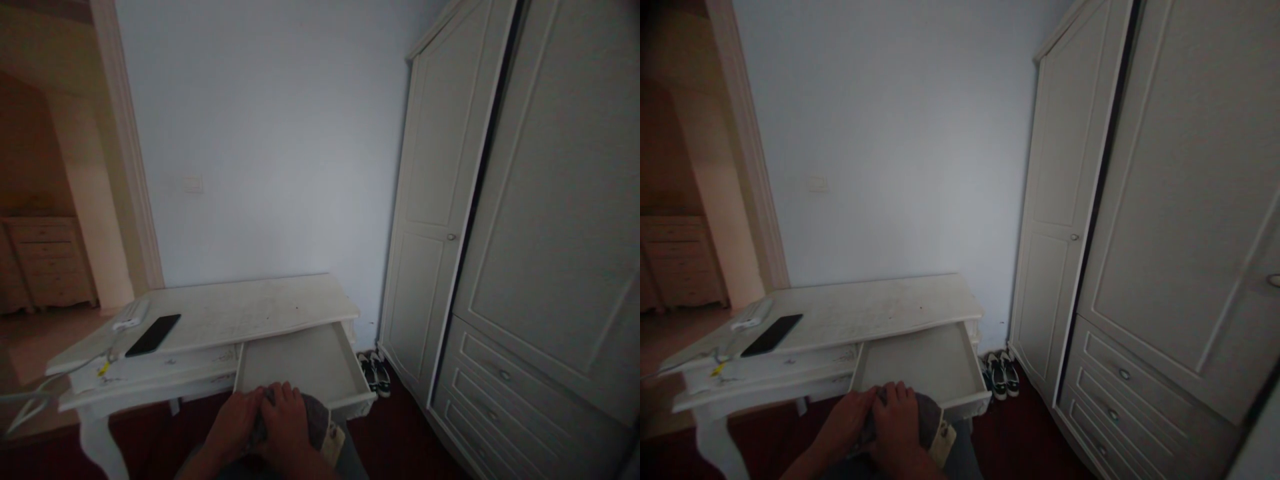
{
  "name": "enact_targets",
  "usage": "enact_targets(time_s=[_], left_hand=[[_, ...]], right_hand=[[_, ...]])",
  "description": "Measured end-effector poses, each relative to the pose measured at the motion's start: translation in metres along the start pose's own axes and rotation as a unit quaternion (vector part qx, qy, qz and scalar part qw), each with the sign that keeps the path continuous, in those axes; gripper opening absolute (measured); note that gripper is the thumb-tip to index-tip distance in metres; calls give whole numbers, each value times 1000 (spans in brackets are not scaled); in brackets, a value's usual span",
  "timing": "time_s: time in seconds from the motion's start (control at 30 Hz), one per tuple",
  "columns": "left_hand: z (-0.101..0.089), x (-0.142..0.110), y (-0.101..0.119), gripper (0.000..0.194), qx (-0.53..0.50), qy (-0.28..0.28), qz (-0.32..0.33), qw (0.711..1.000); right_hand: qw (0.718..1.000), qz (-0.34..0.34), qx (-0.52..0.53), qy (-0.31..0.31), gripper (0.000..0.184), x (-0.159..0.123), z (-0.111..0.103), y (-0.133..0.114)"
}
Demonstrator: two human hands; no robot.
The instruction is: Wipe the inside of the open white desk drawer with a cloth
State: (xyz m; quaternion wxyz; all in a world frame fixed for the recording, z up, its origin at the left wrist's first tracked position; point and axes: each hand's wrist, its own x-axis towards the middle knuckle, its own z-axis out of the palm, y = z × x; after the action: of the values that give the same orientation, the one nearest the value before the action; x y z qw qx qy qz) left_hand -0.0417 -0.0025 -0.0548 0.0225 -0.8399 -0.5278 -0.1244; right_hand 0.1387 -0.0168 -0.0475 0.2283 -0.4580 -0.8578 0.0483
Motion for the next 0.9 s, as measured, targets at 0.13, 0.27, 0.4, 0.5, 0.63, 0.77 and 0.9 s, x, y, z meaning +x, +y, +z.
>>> enact_targets(time_s=[0.13, 0.27, 0.4, 0.5, 0.63, 0.77, 0.9], left_hand=[[-2, 1, 7, 39, 36, -21, 26, 999], [-9, 3, 18, 55, 17, -21, -25, 999], [-13, 3, 20, 57, -13, -5, -39, 999], [-5, 3, 13, 52, -12, -3, -34, 999], [10, 0, 1, 43, 5, 4, -11, 1000], [22, -2, -8, 36, 8, 26, -18, 999], [32, -3, -14, 32, 30, 40, -17, 999]], right_hand=[[1000, -17, 4, -3, 72, -15, -11, 28], [1000, 18, -13, -19, 63, -33, -52, 70], [998, 60, -20, -31, 64, -51, -93, 107], [997, 73, -13, -19, 67, -61, -104, 122], [995, 92, -20, 15, 70, -63, -94, 117], [996, 90, -7, -5, 69, -45, -72, 85], [999, 46, -9, -14, 69, -18, -33, 38]])
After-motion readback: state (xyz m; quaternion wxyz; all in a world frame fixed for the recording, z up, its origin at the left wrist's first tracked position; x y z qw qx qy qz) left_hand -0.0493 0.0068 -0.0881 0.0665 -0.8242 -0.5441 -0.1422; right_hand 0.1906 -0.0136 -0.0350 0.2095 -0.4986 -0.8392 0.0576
